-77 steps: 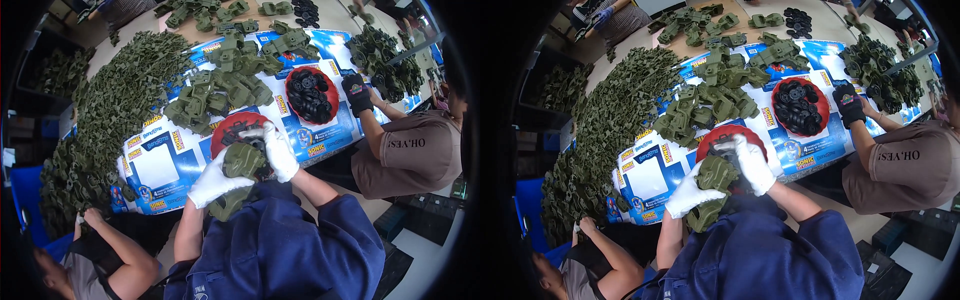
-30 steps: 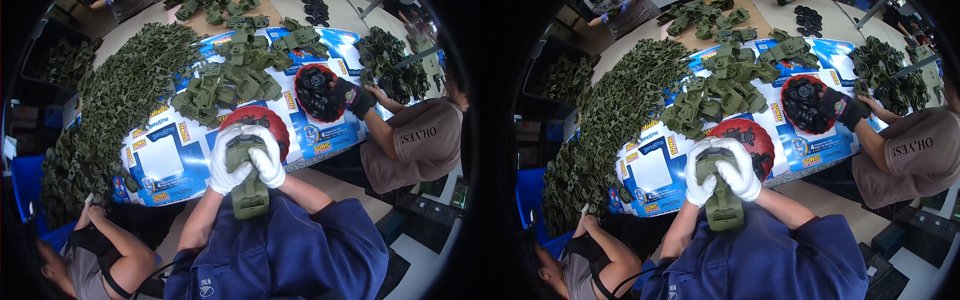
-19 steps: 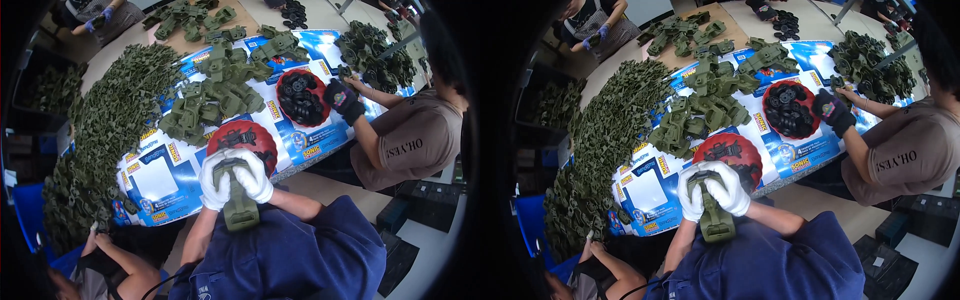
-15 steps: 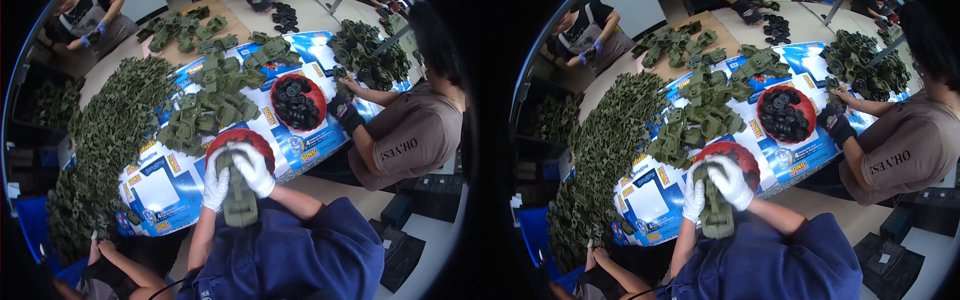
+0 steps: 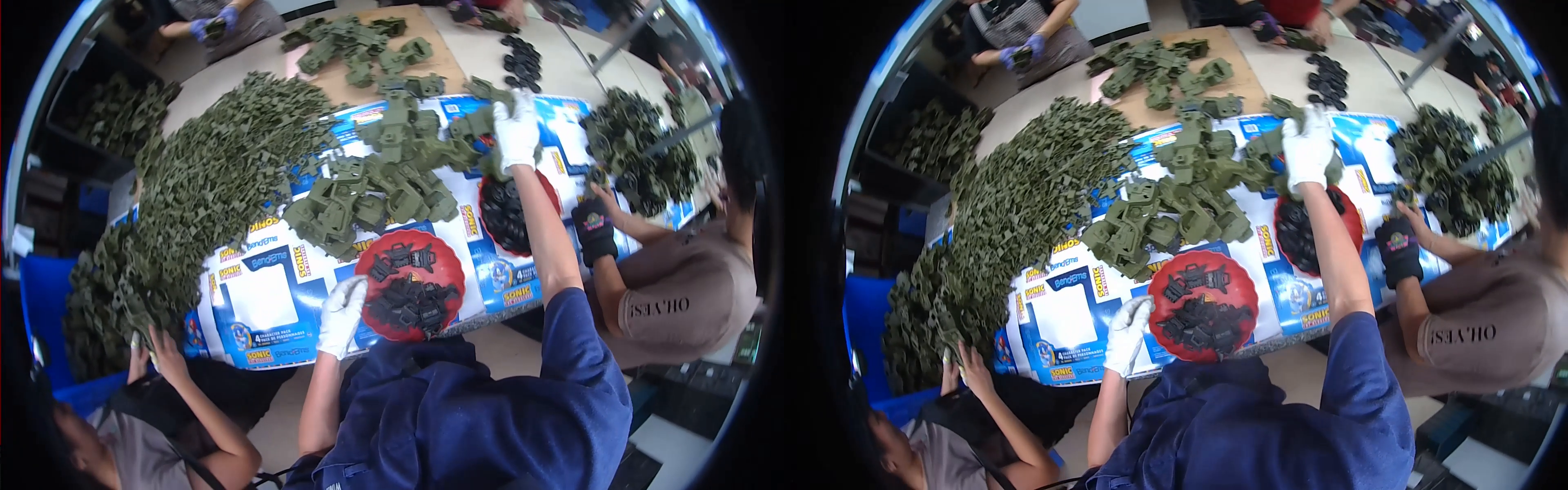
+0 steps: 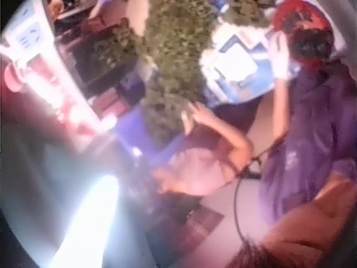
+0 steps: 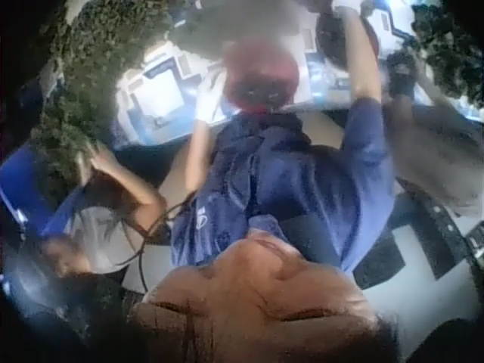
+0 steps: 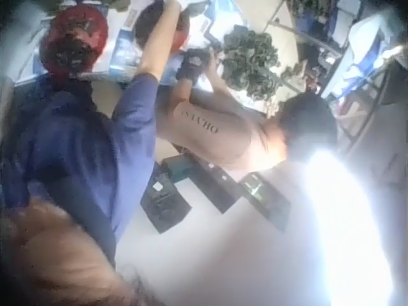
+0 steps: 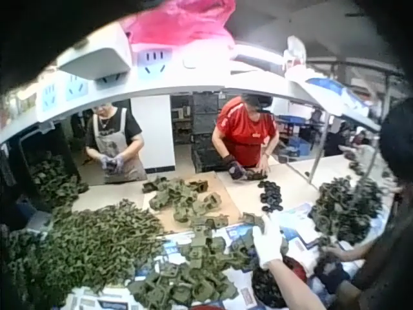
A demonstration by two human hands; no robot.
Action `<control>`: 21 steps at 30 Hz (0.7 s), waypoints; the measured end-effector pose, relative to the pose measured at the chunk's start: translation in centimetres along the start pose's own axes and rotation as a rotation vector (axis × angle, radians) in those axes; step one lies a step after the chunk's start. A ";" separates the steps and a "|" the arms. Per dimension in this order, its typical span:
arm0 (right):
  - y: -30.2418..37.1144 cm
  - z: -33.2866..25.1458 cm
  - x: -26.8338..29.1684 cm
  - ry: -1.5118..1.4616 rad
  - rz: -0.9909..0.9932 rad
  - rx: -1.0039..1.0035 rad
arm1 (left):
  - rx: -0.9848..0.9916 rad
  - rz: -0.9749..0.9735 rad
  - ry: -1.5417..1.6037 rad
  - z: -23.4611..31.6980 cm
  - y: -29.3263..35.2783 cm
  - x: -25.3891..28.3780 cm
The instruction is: The person assembles plastic toy tank components by hand, attaching tank tracks, plastic gears, and other assembly parts to a toy tank body on a workbench.
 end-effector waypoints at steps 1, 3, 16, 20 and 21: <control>0.2 -3.3 -0.8 -0.142 -0.043 0.033 | 0.009 0.000 -0.021 -0.6 0.1 -0.2; 0.4 -10.2 -4.3 -0.281 -0.228 0.197 | 0.008 0.036 -0.003 -1.9 0.2 -0.1; -1.8 -28.6 -24.5 0.271 -0.611 0.518 | -0.195 0.360 -0.240 -1.3 4.3 1.5; -0.9 -28.3 -29.2 0.417 -0.818 0.478 | -0.165 0.419 -0.221 -3.8 5.8 1.8; -0.6 -28.5 -29.1 0.414 -0.817 0.497 | -0.121 0.433 -0.215 -4.3 6.1 1.8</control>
Point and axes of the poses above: each hand's wrist, its own y-axis away from the middle knuckle, its own x-axis out of the back of the hand, z = x × y, the point moved 8 cm from there along -y, towards the middle knuckle, and after that the axes turned 11 degrees about y, right-handed, at the moved point
